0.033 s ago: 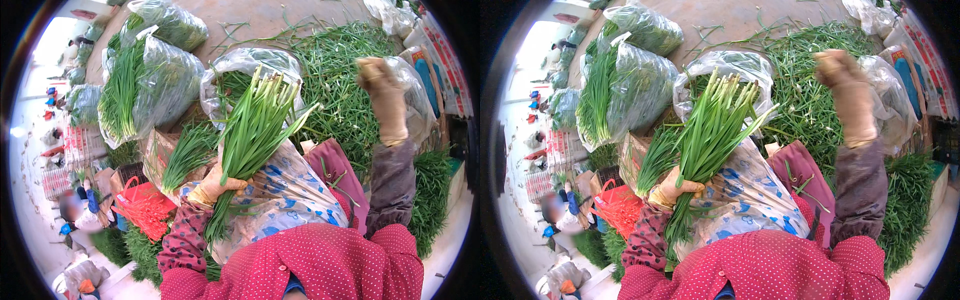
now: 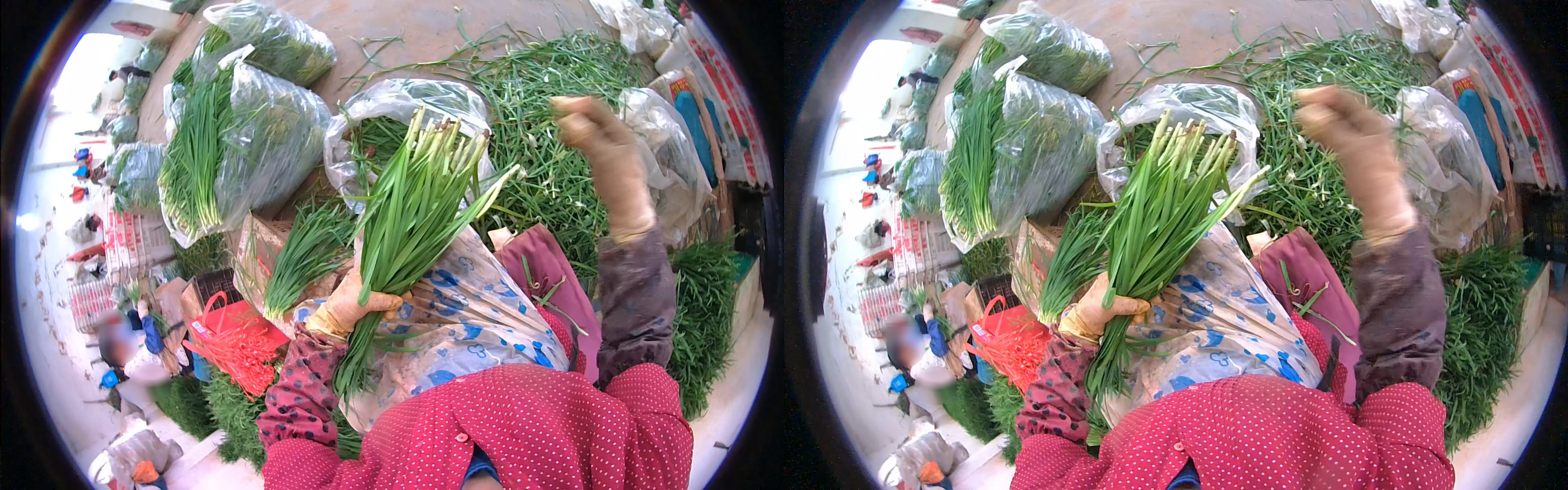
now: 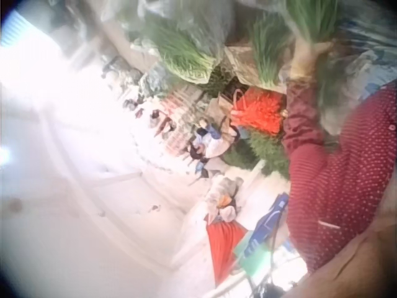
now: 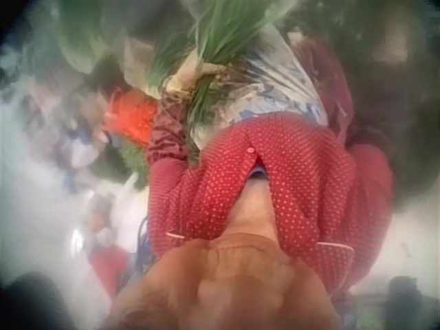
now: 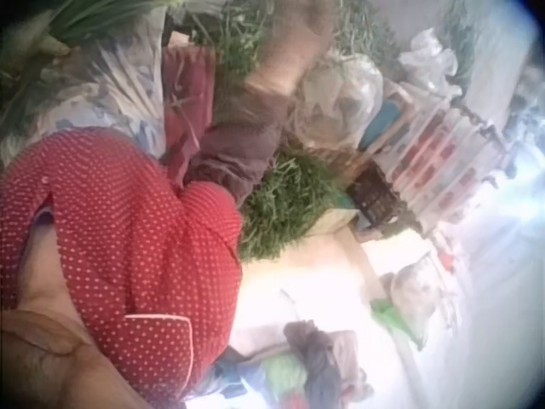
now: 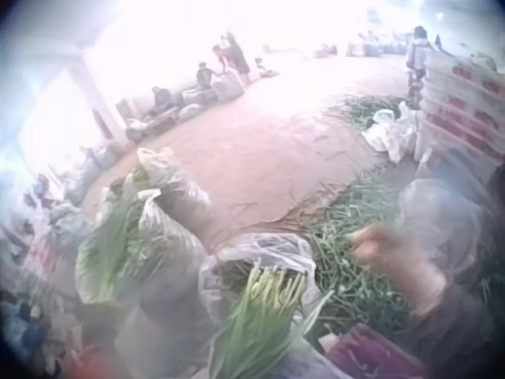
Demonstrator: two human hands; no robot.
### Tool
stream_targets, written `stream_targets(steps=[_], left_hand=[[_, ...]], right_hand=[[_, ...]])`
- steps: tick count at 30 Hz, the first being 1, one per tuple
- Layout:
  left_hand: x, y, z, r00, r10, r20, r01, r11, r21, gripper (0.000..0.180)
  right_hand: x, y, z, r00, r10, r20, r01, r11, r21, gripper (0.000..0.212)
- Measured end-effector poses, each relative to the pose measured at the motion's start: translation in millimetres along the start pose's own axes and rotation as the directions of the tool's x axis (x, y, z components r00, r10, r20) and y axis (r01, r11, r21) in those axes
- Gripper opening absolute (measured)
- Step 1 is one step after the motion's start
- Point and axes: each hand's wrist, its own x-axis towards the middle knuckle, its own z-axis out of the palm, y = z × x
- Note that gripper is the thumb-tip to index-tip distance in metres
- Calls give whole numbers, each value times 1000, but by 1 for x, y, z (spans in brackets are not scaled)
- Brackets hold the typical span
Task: The person sorts bunches of green vegetables by hand, aligns the stalks, and secures them with red elastic bands.
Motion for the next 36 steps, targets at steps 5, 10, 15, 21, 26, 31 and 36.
stream_targets(steps=[5, 10, 15, 21, 26, 31, 36], left_hand=[[8, 7, 12, 996, 70, -55, -63, 991, 117, 37], [5, -2, 10, 995, 46, -87, -33, 988, 149, 37], [1, -2, 3, 998, -28, -60, 35, 993, 114, 36], [4, -5, -5, 1000, 2, 5, -3, 991, 132, 39], [6, -9, -8, 1000, -1, 14, -1, 995, 101, 47], [4, -16, -18, 998, 43, 46, -54, 964, 262, 49], [-3, -4, -15, 961, 277, -15, -221, 797, 562, 52]], right_hand=[[-18, 11, 74, 957, -7, 291, 206, 722, -660, 57], [-11, 26, 85, 894, 164, 418, 80, 857, -508, 39], [8, 69, 68, 985, -88, 151, 170, 687, -706, 23], [39, 120, -39, 974, 193, -121, -219, 936, -274, 37], [-14, 106, 5, 711, 416, 566, -258, 904, -340, 96], [-33, 127, 85, 774, 292, 563, -130, 942, -310, 74], [-16, 143, 99, 745, 17, 667, 177, 959, -223, 48]])
